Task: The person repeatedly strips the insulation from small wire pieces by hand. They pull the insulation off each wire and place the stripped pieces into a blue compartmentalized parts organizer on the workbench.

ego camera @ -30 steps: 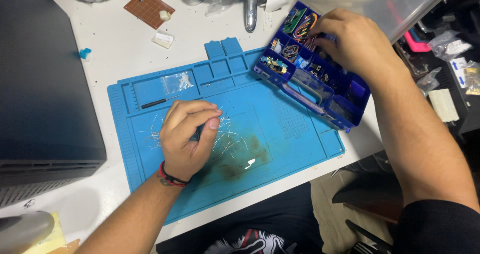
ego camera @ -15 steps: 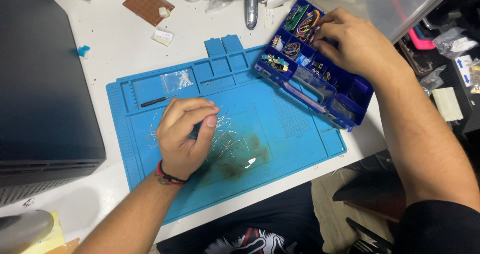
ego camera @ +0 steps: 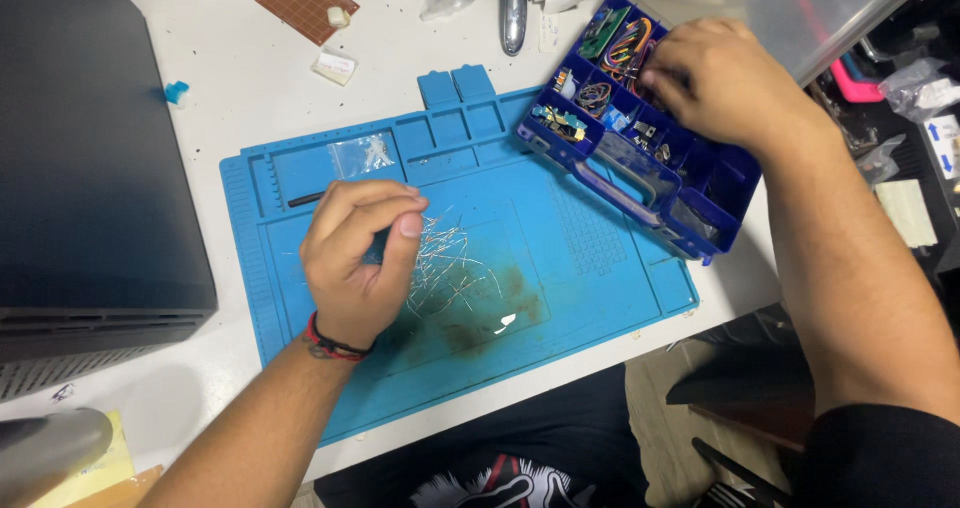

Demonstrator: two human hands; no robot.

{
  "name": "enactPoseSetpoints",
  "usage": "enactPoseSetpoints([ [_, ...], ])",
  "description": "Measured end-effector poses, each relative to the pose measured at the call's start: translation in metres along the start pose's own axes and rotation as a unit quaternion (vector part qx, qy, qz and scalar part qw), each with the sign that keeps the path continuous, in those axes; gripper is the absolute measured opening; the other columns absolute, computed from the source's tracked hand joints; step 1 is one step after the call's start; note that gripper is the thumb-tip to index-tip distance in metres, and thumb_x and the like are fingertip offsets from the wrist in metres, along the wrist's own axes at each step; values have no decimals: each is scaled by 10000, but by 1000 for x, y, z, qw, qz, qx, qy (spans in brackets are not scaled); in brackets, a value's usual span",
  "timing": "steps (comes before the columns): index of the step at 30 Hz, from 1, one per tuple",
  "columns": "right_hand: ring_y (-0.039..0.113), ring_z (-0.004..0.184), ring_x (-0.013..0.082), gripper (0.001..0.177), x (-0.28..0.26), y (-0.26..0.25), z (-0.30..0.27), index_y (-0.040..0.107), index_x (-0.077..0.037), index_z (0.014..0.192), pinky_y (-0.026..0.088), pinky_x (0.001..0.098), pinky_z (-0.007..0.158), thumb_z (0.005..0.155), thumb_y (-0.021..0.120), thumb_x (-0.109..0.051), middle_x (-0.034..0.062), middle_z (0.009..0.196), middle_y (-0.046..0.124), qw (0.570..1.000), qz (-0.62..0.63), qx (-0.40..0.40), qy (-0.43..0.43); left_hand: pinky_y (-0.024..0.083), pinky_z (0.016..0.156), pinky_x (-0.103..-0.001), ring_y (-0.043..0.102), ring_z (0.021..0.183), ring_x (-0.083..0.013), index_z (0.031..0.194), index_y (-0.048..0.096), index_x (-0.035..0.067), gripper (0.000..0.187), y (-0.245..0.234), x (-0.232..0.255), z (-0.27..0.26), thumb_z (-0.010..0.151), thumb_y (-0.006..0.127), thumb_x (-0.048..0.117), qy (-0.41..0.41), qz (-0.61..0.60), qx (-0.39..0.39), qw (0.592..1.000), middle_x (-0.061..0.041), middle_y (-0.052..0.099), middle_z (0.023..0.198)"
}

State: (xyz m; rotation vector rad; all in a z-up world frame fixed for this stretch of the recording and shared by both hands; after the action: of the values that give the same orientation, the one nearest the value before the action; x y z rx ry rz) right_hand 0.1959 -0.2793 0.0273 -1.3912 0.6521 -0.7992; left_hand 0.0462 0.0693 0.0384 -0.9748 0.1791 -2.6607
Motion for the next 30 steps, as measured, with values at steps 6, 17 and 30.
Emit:
enactPoseSetpoints([
  [6,692,1093,327,175,-6,-26,-3,771,-5,1041,484,481,1043,1076,652,-128,134,1138,763,995,104,-1,-10,542,825,-378,686,924,-292,981,695,1,151,-5,-3,3,1033,582,87,-12,0,9,1000,-148,696,978],
  [17,710,1010,327,205,-196,-58,-1,762,-86,1141,530,469,912,1013,727,-242,75,1098,767,990,77,70,-98,576,929,-384,681,1010,-277,1056,691,18,208,-27,-20,8,1067,526,144,-76,-18,66,995,-148,680,1044],
  [30,684,811,179,93,-235,35,12,726,-219,922,517,347,737,883,759,-297,-54,838,668,993,96,-44,-57,554,908,-402,686,1014,-267,1039,731,74,221,-23,-32,6,1067,557,207,-62,-49,78,994,-66,699,1017],
])
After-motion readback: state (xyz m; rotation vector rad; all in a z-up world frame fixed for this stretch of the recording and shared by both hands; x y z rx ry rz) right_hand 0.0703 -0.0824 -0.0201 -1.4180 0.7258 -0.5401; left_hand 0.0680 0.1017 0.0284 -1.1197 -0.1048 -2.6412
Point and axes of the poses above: each hand's wrist, its own z-axis towards the middle knuckle, its own y-axis out of the palm, x = y × z, the point moved 8 cm from there along z, towards the middle knuckle
